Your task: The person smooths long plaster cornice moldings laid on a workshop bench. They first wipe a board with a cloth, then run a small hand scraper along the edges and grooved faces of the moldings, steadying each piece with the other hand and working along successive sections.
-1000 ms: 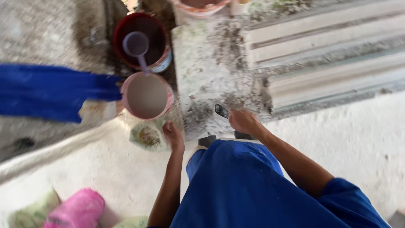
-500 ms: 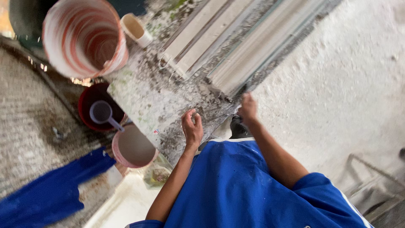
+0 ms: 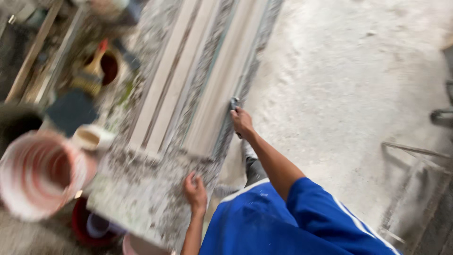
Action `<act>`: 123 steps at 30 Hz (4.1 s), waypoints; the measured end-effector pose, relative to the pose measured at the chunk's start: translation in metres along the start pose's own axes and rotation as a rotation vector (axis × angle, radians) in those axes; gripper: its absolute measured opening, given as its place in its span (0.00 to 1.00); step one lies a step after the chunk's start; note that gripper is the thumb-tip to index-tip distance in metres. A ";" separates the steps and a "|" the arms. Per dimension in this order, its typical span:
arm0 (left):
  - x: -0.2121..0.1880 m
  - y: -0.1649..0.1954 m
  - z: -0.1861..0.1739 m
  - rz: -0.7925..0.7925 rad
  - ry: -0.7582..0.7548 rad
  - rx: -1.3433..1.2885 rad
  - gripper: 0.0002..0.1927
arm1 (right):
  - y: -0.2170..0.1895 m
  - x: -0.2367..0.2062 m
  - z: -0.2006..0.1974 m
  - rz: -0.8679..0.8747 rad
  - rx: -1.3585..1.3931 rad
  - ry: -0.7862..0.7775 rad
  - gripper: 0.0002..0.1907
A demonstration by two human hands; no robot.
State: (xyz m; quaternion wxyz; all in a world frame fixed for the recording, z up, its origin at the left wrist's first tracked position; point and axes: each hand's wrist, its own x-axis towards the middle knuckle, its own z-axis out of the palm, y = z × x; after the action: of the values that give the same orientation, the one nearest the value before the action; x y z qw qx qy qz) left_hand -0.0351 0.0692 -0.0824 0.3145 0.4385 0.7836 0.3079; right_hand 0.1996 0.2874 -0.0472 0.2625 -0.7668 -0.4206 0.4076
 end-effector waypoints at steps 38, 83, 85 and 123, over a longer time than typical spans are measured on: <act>0.126 0.098 0.020 0.154 -0.935 0.776 0.50 | 0.045 -0.145 0.074 0.071 0.028 -0.012 0.27; 0.200 0.138 0.040 -0.012 -1.023 0.506 0.55 | 0.018 -0.008 0.028 -0.051 -0.096 -0.004 0.26; 0.201 0.135 0.039 0.012 -1.041 0.494 0.56 | 0.037 -0.095 0.061 -0.266 -0.021 0.113 0.25; 0.171 0.106 0.047 0.563 -0.648 0.482 0.53 | 0.035 -0.178 0.069 0.153 -0.058 -0.105 0.29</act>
State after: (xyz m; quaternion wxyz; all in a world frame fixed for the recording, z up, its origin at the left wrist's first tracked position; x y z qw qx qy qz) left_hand -0.0182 0.2750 -0.0686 0.3364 0.7666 0.5455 0.0386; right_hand 0.1003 0.1207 -0.0378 0.1861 -0.7815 -0.3855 0.4538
